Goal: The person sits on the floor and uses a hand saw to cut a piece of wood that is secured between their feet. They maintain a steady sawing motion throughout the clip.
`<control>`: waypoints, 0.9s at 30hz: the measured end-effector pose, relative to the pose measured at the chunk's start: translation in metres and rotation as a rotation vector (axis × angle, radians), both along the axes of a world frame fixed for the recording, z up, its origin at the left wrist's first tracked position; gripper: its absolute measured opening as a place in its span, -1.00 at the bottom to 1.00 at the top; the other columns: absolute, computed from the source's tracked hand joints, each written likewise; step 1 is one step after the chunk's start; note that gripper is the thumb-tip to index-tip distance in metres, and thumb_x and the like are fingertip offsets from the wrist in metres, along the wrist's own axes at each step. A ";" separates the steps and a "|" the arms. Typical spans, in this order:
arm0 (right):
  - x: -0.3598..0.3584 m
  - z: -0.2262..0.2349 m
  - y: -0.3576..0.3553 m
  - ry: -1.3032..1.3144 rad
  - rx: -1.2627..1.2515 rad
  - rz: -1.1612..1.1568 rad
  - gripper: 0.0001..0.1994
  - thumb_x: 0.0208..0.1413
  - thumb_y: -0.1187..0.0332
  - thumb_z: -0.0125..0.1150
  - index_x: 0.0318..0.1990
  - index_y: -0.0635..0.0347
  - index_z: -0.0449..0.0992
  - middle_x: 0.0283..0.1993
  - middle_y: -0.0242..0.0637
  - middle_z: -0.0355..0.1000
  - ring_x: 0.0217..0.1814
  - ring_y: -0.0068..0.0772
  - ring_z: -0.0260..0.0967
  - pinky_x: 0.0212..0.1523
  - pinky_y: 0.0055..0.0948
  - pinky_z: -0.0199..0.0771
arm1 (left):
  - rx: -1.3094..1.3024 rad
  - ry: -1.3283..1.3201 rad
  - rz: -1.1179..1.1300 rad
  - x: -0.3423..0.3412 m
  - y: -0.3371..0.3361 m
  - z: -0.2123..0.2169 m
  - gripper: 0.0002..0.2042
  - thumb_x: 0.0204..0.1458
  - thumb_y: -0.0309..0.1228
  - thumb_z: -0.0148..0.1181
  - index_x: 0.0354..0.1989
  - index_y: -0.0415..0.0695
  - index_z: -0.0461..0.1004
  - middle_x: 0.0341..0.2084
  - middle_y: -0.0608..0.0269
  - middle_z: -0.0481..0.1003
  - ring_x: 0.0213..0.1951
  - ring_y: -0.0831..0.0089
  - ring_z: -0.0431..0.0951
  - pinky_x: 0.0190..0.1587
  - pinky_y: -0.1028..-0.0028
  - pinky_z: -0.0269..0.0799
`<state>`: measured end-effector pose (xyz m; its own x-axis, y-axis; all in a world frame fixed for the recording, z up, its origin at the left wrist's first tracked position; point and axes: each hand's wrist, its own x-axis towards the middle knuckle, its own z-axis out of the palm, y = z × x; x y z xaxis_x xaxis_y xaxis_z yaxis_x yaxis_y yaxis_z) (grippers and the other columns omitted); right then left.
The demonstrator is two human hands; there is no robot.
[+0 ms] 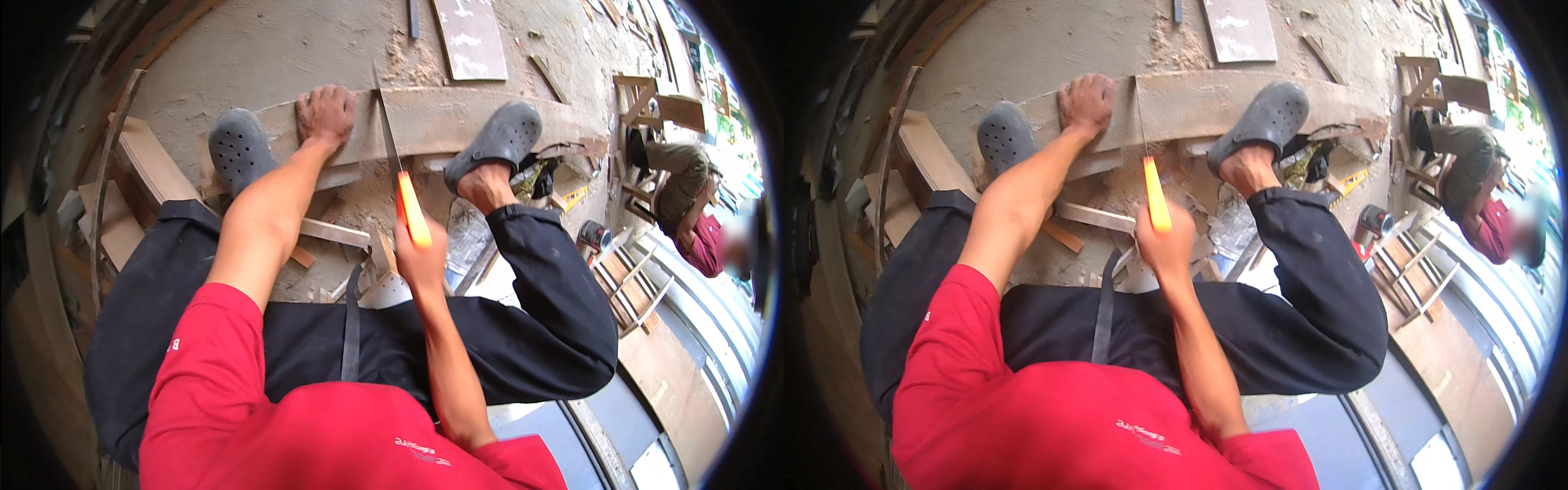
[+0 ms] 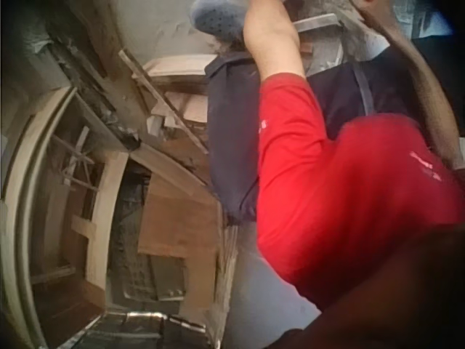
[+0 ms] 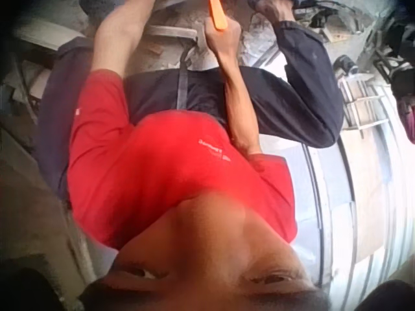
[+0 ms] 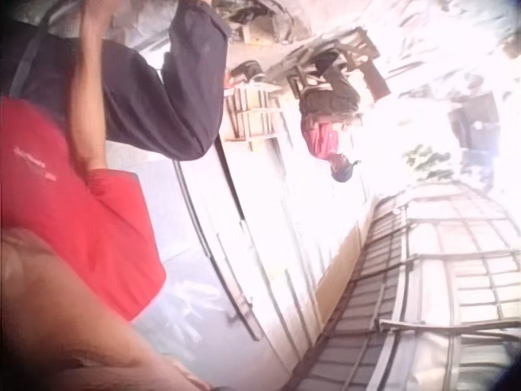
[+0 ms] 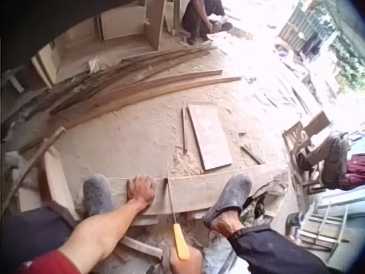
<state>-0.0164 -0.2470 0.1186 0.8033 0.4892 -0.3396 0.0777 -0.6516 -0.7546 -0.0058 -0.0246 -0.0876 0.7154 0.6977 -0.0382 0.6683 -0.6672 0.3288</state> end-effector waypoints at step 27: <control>-0.005 0.029 -0.006 0.063 -0.043 0.028 -0.80 0.06 0.39 0.21 -0.47 0.39 0.46 -0.57 0.04 0.40 -0.59 -0.02 0.35 -0.46 -0.21 0.34 | -0.389 0.306 -0.074 0.007 0.033 0.015 -0.45 0.30 0.00 -0.29 0.30 -0.11 0.22 0.34 0.04 0.14 0.41 0.11 -0.03 0.37 -0.12 -0.30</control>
<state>-0.0215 -0.2532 0.1472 0.7660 0.4948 -0.4104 0.0492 -0.6816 -0.7301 0.0007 0.0089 -0.0730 0.6779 0.5374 -0.5016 0.7283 -0.5836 0.3591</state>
